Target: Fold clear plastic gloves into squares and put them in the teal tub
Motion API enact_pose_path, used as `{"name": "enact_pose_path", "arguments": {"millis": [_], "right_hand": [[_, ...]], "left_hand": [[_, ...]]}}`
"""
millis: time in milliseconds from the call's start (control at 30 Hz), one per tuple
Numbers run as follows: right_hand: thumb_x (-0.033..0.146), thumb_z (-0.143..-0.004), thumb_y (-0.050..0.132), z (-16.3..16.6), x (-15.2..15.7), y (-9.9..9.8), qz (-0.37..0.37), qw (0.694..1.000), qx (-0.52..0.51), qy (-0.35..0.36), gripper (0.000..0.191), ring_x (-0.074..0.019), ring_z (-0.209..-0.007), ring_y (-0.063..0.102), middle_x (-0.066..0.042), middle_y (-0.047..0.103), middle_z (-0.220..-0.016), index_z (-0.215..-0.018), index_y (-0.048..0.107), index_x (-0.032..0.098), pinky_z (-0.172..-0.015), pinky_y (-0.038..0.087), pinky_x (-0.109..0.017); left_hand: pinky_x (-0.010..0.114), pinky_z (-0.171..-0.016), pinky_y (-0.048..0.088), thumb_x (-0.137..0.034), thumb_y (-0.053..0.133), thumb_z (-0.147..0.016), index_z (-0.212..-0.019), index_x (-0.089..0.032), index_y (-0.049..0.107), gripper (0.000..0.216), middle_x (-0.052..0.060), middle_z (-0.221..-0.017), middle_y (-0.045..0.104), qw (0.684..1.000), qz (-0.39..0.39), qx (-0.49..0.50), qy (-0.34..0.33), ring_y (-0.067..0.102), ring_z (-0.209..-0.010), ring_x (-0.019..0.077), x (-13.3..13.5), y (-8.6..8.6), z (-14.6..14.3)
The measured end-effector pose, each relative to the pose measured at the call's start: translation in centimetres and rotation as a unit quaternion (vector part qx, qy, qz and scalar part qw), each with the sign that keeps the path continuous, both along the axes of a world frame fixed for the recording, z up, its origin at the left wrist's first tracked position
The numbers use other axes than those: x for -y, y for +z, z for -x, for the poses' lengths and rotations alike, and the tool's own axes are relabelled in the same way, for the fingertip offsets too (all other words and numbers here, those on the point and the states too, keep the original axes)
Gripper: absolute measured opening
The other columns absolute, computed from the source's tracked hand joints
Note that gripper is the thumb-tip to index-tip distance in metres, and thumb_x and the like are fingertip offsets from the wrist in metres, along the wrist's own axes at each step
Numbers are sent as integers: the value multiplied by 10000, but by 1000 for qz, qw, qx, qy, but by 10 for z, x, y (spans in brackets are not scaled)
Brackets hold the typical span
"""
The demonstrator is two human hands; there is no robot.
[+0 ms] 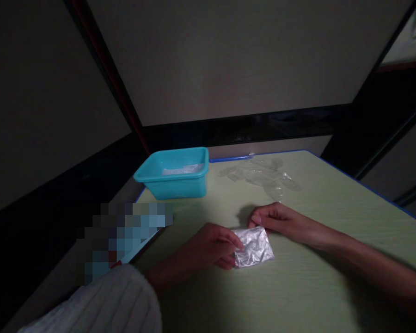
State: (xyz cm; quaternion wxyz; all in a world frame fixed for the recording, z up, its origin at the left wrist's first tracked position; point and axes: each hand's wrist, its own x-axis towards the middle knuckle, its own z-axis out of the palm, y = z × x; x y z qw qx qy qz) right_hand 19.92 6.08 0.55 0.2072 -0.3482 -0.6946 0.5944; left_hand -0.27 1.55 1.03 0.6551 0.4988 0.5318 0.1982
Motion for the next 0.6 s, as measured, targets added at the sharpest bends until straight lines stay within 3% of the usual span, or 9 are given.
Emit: {"name": "enact_pose_path", "arguments": {"millis": [267,600], "right_hand": [[578,-760,548,2,2,2,-25,1000,7,-14,440,-105,-597,423,12,493,-649,-712,562,141,-549,320,-248],[547,-818,487,6,6,3,-62,996,26,52,427,-106,-607,410,15,463,-656,-716,574,142,-560,340,-250]], "left_hand": [[200,-544,456,-197,568,-635,-720,-121,648,139,-6,-589,628,1000,4,-9,8,607,-552,102,1,3,-3],[224,-573,457,-267,622,-611,-742,-126,647,195,2,-615,633,1000,-5,4,-4,618,-586,126,0,0,0]]}}
